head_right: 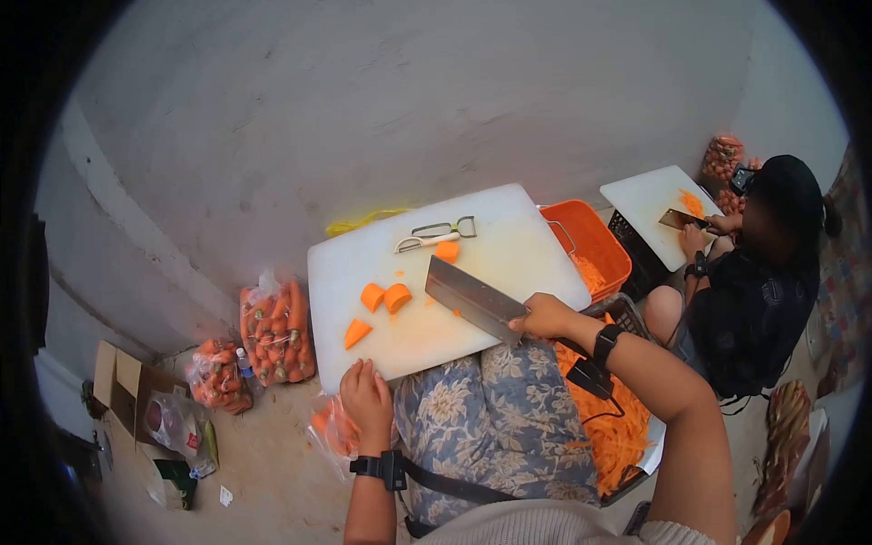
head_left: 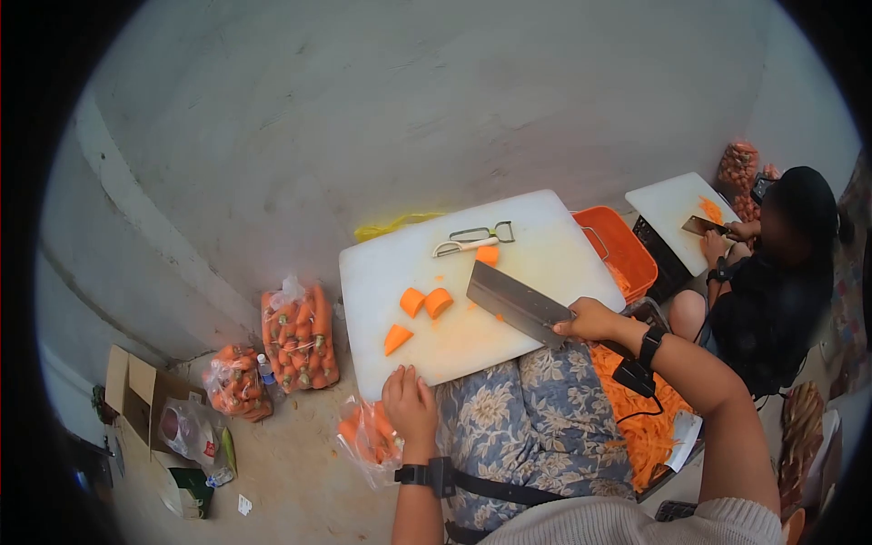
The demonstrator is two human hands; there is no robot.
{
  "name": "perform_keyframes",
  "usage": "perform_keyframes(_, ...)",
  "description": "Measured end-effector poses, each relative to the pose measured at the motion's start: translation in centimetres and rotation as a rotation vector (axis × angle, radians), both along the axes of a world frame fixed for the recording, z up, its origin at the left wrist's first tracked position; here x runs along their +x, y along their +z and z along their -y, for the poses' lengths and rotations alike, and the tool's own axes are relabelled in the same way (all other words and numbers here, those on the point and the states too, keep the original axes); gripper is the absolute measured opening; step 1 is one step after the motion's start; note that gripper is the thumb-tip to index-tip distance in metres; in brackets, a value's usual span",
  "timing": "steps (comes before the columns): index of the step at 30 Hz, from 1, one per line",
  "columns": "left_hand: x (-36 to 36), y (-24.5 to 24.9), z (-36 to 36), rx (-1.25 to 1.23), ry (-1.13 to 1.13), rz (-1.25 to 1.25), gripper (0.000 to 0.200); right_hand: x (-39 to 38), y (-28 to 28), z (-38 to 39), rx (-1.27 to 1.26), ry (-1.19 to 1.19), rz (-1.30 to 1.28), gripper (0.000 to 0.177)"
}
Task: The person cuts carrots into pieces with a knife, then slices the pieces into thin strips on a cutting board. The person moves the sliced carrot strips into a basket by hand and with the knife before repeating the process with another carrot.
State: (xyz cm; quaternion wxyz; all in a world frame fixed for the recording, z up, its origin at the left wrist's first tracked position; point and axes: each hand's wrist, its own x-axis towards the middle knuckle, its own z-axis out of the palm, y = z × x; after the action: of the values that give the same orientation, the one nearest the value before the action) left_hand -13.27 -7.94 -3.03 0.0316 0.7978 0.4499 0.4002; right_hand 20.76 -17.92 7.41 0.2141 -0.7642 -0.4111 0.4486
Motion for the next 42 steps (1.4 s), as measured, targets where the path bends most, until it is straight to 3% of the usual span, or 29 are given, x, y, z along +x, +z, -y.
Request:
perform_keyframes(9, -0.1, 0.2, 0.1, 0.016, -0.012, -0.024, 0.027, 6.3, -1.7, 2.2, 0.103, -0.186, 0.051, 0.035)
perform_keyframes(16, 0.0, 0.5, 0.3, 0.037, 0.002, -0.032, 0.027, 12.7, -1.9, 3.6, 0.149, -0.329, 0.231, 0.033)
perform_keyframes(20, 0.1, 0.4, 0.3, 0.052, 0.010, -0.022, 0.026, 15.6, -2.3, 4.2, 0.142, -0.440, 0.433, 0.033)
perform_keyframes(22, 0.0, 0.2, 0.2, 0.056, 0.026, -0.024, 0.026, 16.3, -3.1, 4.0, 0.175, -0.430, 0.874, 0.037)
perform_keyframes(25, -0.1, -0.1, -0.1, 0.036, 0.020, 0.005, 0.027, 15.7, -3.2, 3.7, 0.251, -0.536, 0.827, 0.039)
perform_keyframes(28, 0.0, -0.1, 0.2, 0.026, 0.062, -0.015, 0.027, 13.7, -2.0, 3.1, 0.329, -0.475, 0.689, 0.038)
perform_keyframes(33, 0.1, 0.3, 0.1, -0.003, 0.046, -0.012, 0.028, 7.6, 2.3, 2.5, 0.243, -0.276, 0.380, 0.034)
perform_keyframes(38, 0.0, 0.5, 0.0, 0.003, 0.062, -0.007, 0.029, 5.9, 0.7, 2.2, 0.299, 0.151, 0.867, 0.034)
perform_keyframes(42, -0.1, 2.2, -0.4, -0.131, 0.065, 0.089, 0.028, 6.0, 0.2, 1.9, 0.292, 0.109, 0.821, 0.034)
